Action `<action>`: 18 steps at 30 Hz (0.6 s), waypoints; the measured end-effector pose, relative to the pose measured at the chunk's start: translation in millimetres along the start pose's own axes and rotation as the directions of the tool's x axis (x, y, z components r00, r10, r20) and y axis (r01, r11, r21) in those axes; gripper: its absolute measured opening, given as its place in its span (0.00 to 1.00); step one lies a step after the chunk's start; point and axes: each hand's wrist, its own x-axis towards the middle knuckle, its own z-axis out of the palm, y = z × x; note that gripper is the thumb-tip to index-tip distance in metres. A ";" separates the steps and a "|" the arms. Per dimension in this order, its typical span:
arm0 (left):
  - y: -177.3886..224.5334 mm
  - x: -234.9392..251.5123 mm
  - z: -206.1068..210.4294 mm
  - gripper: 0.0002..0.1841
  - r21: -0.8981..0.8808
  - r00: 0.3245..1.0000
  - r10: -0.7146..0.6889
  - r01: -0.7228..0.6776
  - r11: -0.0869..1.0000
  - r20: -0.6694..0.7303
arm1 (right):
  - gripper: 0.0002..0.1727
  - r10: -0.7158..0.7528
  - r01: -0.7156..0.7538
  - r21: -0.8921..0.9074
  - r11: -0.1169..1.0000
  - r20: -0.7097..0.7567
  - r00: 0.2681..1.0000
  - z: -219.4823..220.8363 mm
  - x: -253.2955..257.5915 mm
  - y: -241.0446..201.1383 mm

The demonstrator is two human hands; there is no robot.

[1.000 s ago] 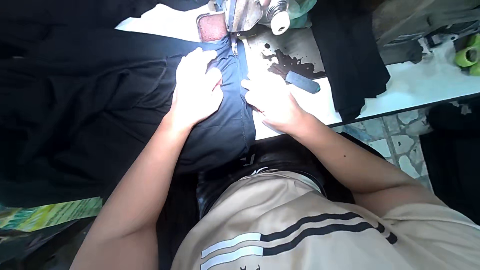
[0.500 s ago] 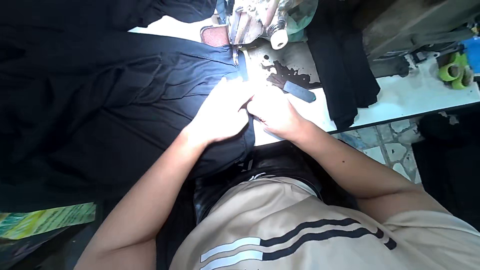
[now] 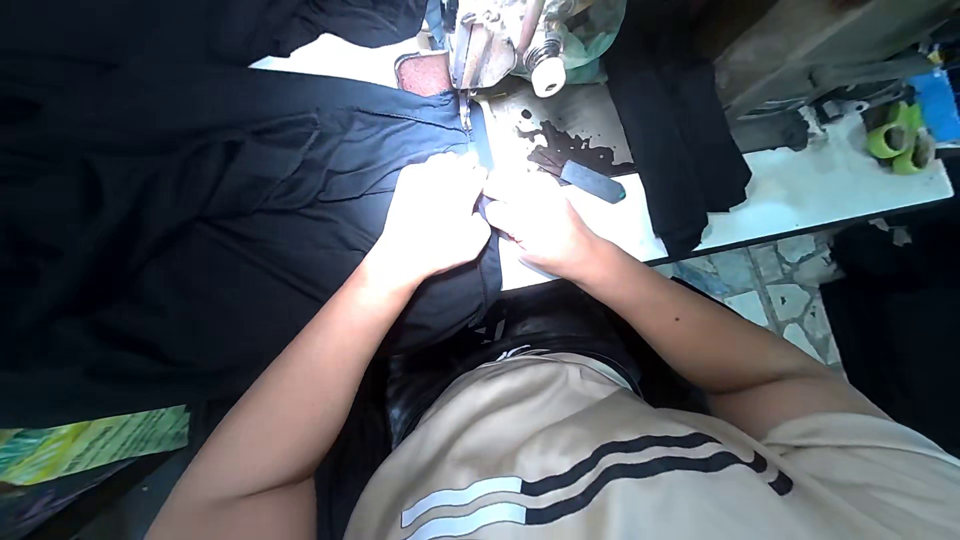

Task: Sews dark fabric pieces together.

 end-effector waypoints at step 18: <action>-12.6 18.4 7.9 0.24 -0.040 0.993 -0.090 0.087 0.995 -0.078 | 0.22 0.295 -0.269 -0.131 0.954 0.262 0.919 -1.8 57.2 56.1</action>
